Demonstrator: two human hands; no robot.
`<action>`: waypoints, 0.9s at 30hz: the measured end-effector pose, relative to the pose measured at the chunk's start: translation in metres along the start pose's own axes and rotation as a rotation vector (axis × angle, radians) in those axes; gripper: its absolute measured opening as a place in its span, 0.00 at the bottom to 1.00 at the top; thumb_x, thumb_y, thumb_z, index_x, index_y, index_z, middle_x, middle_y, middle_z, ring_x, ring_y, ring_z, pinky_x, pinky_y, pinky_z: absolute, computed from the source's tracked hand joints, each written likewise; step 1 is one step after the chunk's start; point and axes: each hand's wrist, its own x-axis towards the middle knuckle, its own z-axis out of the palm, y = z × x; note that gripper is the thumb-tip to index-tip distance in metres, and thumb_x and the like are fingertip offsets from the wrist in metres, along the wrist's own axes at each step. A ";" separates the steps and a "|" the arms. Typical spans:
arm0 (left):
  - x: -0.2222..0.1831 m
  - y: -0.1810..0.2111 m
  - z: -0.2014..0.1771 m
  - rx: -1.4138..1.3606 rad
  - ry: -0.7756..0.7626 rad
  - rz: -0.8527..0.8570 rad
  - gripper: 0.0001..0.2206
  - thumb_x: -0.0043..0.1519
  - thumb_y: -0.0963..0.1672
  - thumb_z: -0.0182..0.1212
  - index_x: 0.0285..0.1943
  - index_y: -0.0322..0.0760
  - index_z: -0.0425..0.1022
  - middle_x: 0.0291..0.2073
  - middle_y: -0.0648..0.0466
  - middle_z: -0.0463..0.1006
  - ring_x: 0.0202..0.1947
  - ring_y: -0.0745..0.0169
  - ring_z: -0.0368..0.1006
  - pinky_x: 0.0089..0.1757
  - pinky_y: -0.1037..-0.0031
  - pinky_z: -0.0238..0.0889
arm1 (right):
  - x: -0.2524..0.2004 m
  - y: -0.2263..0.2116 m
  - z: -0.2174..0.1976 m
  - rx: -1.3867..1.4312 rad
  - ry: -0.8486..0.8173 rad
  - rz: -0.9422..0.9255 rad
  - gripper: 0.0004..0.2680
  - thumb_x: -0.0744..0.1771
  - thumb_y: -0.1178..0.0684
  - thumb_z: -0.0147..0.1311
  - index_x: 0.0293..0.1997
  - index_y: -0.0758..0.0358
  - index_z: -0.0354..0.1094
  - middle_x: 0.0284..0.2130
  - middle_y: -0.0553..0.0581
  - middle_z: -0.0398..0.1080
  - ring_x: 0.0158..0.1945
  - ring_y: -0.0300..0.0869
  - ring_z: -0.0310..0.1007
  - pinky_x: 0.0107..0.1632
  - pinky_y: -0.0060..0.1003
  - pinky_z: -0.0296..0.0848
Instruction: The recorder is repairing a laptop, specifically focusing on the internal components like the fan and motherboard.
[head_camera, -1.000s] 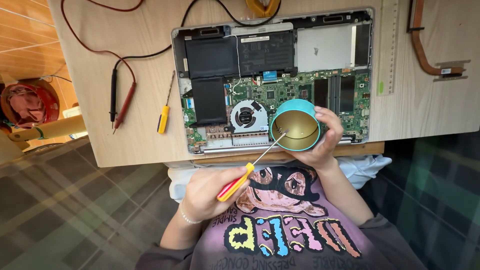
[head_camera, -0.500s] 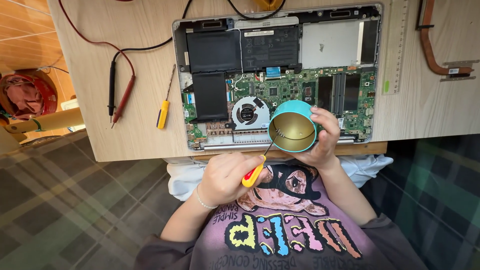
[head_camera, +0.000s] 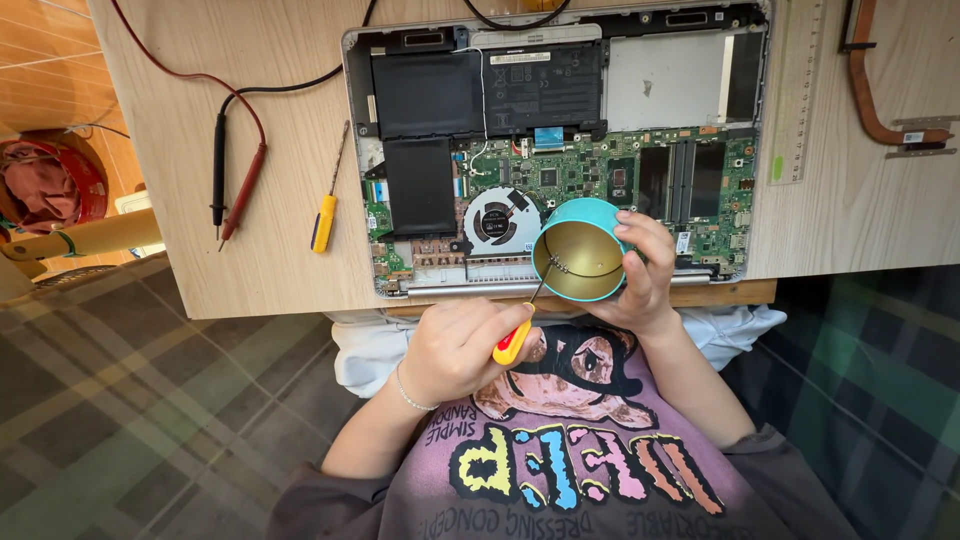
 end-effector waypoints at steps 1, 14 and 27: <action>0.000 0.000 0.000 0.002 0.000 -0.001 0.14 0.61 0.43 0.73 0.50 0.31 0.75 0.28 0.53 0.76 0.28 0.56 0.74 0.31 0.68 0.66 | 0.000 0.000 0.000 -0.001 -0.001 0.000 0.46 0.60 0.43 0.78 0.80 0.46 0.36 0.58 0.62 0.56 0.58 0.59 0.66 0.57 0.55 0.73; 0.000 -0.002 0.003 0.008 -0.009 -0.007 0.15 0.61 0.42 0.73 0.51 0.30 0.75 0.26 0.53 0.75 0.26 0.57 0.73 0.30 0.68 0.65 | 0.002 -0.001 -0.001 0.004 -0.017 0.003 0.45 0.60 0.43 0.78 0.79 0.47 0.37 0.58 0.62 0.56 0.59 0.59 0.66 0.58 0.54 0.72; -0.026 -0.009 0.001 -0.218 0.231 -0.208 0.10 0.63 0.41 0.69 0.50 0.32 0.76 0.38 0.50 0.83 0.32 0.59 0.80 0.36 0.74 0.73 | 0.010 -0.003 -0.002 0.009 -0.026 0.017 0.45 0.60 0.43 0.78 0.79 0.50 0.37 0.58 0.63 0.56 0.59 0.59 0.65 0.60 0.56 0.73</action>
